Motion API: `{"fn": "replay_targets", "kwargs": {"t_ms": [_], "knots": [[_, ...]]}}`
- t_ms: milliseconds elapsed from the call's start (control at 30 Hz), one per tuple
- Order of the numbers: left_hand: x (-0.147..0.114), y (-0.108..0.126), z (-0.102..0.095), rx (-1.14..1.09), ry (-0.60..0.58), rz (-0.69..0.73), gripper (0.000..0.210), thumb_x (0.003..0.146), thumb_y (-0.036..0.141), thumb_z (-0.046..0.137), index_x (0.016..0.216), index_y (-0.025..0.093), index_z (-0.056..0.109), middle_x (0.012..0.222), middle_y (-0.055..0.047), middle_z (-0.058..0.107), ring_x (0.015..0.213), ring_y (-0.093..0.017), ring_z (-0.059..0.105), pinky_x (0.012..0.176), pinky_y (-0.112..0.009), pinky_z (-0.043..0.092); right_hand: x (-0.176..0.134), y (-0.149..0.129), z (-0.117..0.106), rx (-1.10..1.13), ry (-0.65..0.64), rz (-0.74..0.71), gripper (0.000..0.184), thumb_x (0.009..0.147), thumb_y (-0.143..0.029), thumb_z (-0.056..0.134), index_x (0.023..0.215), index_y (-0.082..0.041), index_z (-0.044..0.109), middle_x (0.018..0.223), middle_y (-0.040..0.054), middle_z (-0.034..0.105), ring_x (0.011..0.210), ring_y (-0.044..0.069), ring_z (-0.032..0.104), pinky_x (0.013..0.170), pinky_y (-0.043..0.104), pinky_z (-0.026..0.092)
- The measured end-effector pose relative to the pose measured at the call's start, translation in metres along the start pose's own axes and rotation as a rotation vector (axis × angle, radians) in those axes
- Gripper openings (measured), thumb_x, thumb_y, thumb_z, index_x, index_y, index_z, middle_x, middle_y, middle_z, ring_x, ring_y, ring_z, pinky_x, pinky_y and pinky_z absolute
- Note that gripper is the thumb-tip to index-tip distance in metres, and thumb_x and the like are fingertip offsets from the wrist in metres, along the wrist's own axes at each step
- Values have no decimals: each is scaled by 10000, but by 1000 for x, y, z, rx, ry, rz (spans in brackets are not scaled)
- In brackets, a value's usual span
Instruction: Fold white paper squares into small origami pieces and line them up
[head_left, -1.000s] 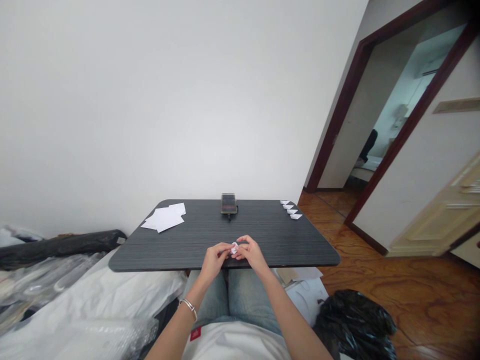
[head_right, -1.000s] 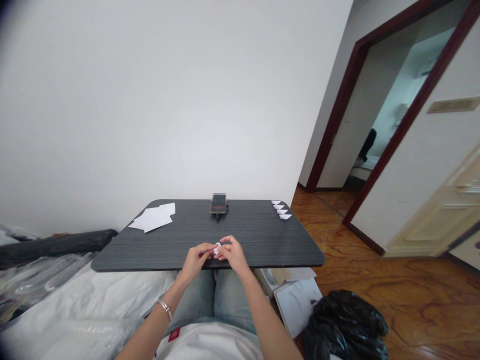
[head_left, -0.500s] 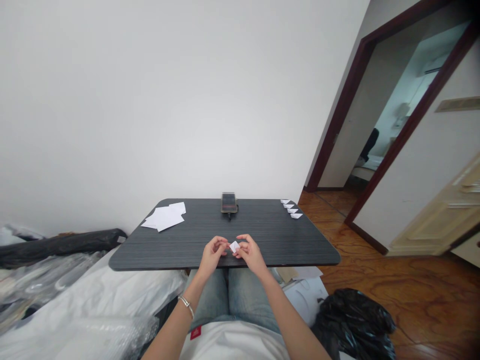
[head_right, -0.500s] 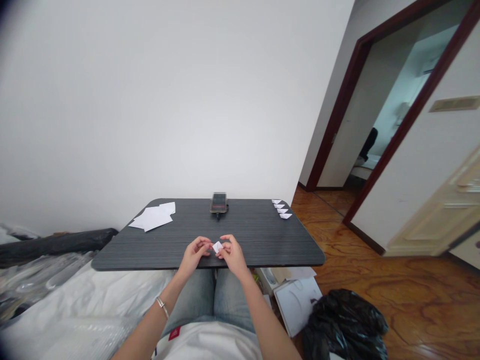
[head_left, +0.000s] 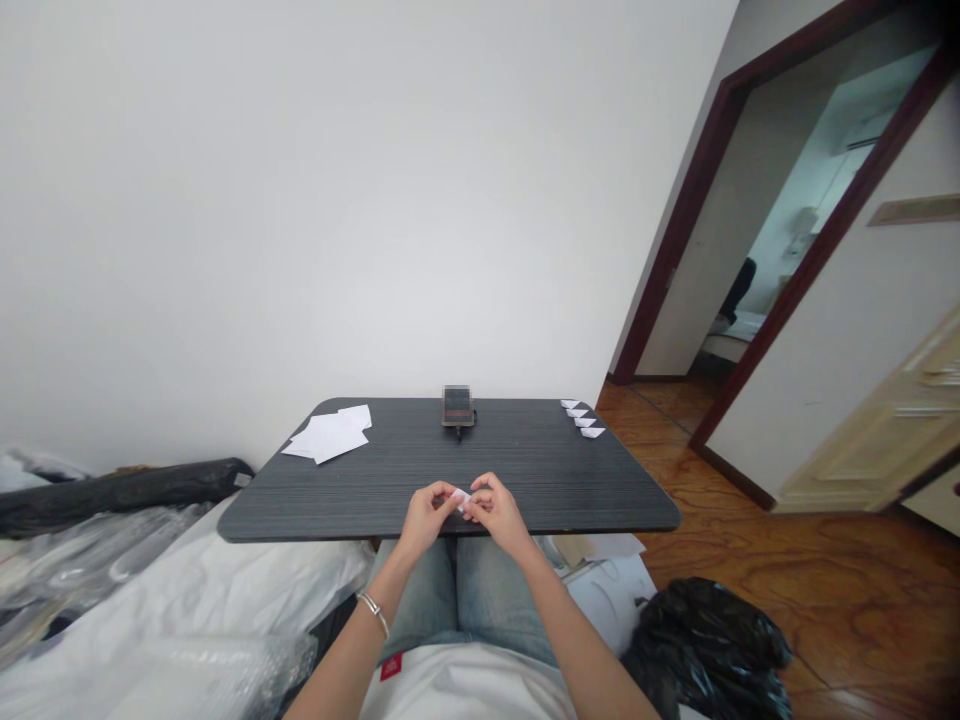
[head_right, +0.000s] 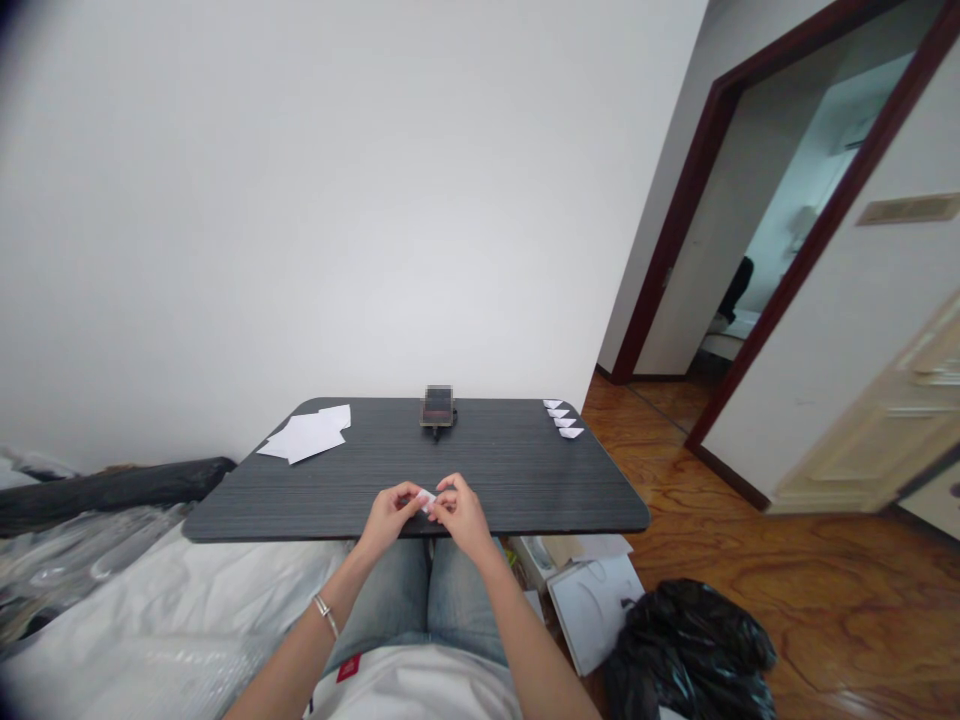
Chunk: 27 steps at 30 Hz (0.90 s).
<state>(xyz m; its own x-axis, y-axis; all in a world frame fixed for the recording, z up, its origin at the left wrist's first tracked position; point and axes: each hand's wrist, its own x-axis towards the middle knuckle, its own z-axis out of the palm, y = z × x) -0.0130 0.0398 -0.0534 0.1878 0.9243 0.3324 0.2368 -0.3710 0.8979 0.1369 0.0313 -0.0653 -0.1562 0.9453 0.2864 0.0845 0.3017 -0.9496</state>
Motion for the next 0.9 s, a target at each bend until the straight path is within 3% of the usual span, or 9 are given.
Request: {"fn": "replay_targets", "kwargs": {"t_ms": [200,367,667,900], "knots": [[-1,-1,1,11,48,-10,252,730,370,560,649,138,612,573,-8,611,523,-127,505,514,-211,362,3,0,1,-163,-43,16,140,700,-311,609,698,-180,558,598,17,657,487,151,599,480,235,443],[-3,5,1,-55,18,-3,243,740,368,552,644,145,558,541,13,578,484,-104,459,498,-201,330,2,-3,1,-248,-70,-23,166,735,-329,574,679,-182,624,597,21,671,491,154,596,477,227,425],[0,-1,0,-121,-77,-12,255,755,381,524,698,137,570,559,25,513,507,-98,426,488,-194,320,-3,-7,-1,-332,-106,-85,184,777,-277,533,640,-180,608,599,9,658,517,141,587,486,205,401],[1,1,-1,-139,-72,-5,256,739,356,540,624,128,550,544,27,495,525,-101,425,532,-205,325,-5,-6,0,-306,-124,-85,190,788,-270,516,642,-165,575,573,1,630,495,119,572,468,181,392]]}}
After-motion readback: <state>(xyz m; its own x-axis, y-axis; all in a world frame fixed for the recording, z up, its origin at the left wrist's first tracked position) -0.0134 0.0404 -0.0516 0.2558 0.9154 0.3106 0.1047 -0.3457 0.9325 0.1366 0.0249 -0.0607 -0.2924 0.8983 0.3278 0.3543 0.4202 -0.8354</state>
